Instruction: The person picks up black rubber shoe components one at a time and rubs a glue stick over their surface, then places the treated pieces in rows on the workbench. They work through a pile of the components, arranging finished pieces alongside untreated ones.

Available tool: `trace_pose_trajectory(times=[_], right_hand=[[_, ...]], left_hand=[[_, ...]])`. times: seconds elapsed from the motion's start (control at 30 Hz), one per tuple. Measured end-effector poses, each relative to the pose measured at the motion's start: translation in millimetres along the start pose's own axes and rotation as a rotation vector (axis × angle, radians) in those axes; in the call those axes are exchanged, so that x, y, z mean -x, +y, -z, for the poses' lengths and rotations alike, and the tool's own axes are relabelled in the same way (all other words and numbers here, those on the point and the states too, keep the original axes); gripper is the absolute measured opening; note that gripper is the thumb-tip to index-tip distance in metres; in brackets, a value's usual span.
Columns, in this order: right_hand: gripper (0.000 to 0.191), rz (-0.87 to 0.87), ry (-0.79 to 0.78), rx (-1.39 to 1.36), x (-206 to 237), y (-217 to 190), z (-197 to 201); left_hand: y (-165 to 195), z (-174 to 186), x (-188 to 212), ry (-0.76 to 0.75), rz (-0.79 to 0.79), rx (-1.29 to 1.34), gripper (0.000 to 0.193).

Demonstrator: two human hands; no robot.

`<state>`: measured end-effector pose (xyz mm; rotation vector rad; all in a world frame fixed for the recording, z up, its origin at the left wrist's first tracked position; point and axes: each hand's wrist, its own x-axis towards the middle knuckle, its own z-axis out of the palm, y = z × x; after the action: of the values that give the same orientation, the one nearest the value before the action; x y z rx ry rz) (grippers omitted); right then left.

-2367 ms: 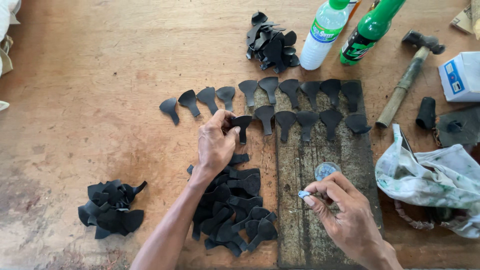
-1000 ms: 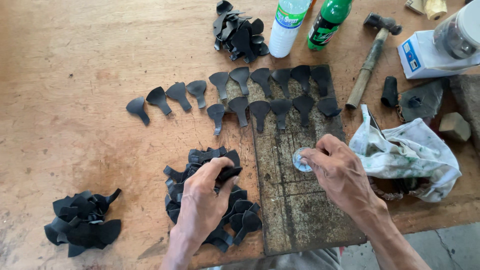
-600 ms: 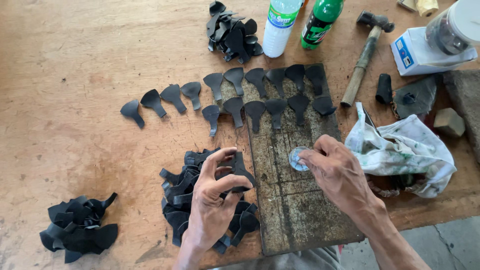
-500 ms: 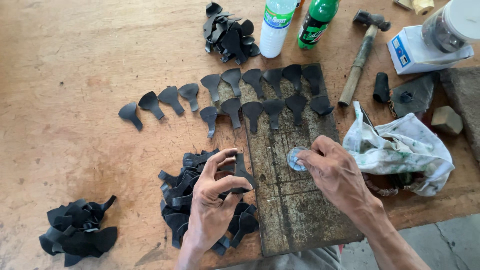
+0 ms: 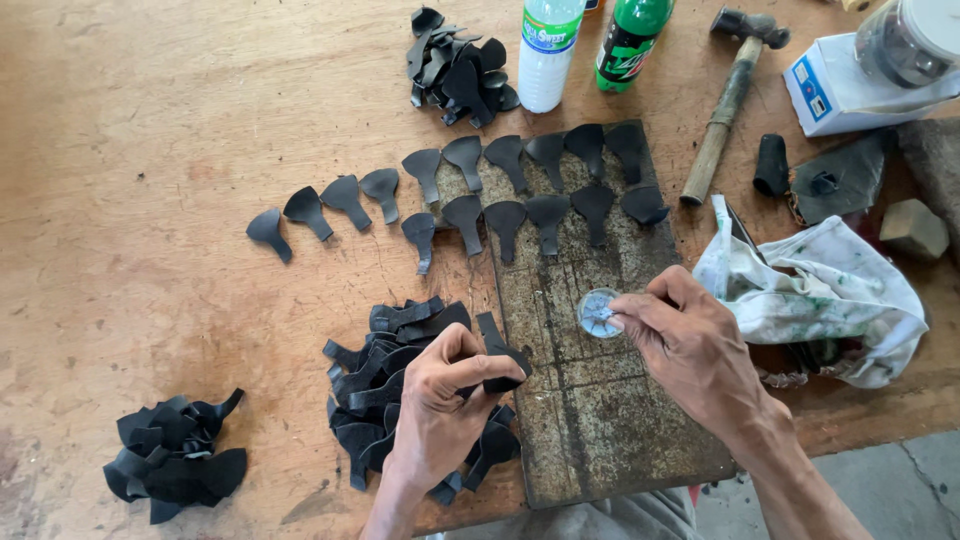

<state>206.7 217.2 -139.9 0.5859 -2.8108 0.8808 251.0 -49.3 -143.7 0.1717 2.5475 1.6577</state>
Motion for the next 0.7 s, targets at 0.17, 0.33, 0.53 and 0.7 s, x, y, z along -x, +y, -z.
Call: trace_pose_trajectory(times=[0.17,0.33,0.53,0.7], right_hand=[[0.018,-0.066,0.052,-0.107,4.8,4.6,2.3],[0.015,-0.187,0.076,-0.391,7.6,-1.7,4.3],[0.020,-0.176,0.038,-0.499,4.6,-19.8,-7.5],[0.023,-0.236,0.042,-0.676,-2.8,-29.0,-11.5]], left_hand=[[3.6,-5.8,-0.8,-0.080,0.025,0.483,0.035],[-13.2,-28.4,-6.8,-0.089,0.127,0.873,0.021],[-24.8,-55.4,-9.5,-0.050,0.307,1.257,0.026],[-25.2,-59.5,-12.6,-0.041,0.360,1.371,0.028]])
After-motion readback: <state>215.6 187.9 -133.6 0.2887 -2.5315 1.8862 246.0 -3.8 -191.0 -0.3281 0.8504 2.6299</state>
